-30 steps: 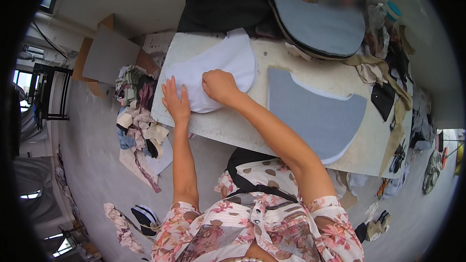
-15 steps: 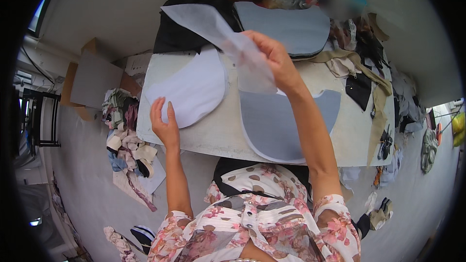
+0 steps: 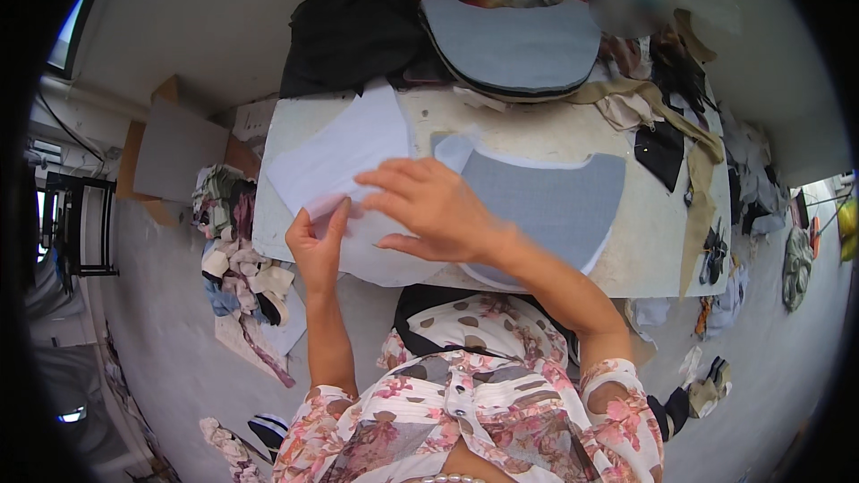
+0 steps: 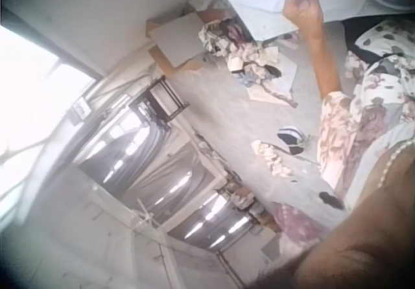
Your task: The person repeatedly folds and unfolds two semi-circular fabric pieces on a cluttered worktable. They smooth the fabric with both hands, lift and reposition the pieces, and continue the folding cycle without using any tools.
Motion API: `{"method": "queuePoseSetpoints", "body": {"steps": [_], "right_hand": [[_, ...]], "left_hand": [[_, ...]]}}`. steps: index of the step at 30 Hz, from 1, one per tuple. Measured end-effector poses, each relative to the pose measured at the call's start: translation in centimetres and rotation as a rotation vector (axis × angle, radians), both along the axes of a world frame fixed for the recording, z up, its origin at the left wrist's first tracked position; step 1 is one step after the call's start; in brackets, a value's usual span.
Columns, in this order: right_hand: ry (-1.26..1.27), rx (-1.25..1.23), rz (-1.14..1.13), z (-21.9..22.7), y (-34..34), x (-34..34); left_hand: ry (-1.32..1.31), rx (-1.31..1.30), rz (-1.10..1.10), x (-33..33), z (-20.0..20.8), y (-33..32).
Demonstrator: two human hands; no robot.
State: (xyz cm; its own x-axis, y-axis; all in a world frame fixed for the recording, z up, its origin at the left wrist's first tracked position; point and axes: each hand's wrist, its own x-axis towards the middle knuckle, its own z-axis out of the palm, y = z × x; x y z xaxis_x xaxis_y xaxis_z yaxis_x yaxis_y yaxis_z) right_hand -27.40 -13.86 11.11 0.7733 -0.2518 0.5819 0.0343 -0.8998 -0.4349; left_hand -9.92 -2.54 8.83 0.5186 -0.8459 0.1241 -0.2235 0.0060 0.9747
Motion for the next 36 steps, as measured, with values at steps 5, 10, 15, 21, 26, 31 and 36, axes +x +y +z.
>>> {"method": "queuePoseSetpoints", "body": {"steps": [5, 10, 15, 21, 26, 31, 36], "right_hand": [[0.172, 0.152, 0.033, -1.1, -3.7, -1.4], [0.249, 0.146, -0.063, 0.3, -3.2, -8.6], [-0.044, 0.852, -0.007, 0.6, -2.1, -16.5], [-0.149, 1.117, -0.454, -1.3, -0.5, -20.5], [-0.286, 1.047, -0.683, -5.3, -0.6, -23.1], [-0.238, 0.999, -0.839, -8.4, -2.3, -23.6], [-0.139, 0.895, -0.986, -9.6, -3.5, -23.4]], "left_hand": [[-0.319, -0.187, -0.191, -2.4, 4.6, 2.2], [0.094, -0.464, -0.222, -0.7, 4.3, 4.7], [0.278, -0.277, -0.027, -1.0, 3.5, 4.0], [0.499, -0.036, -0.039, -4.4, -0.2, -2.4], [0.382, 0.063, -0.161, -5.5, -4.9, -6.4], [0.034, 0.109, -0.121, -6.0, -7.0, -9.5], [-0.342, 0.157, 0.024, -6.4, -7.8, -11.1]]}}
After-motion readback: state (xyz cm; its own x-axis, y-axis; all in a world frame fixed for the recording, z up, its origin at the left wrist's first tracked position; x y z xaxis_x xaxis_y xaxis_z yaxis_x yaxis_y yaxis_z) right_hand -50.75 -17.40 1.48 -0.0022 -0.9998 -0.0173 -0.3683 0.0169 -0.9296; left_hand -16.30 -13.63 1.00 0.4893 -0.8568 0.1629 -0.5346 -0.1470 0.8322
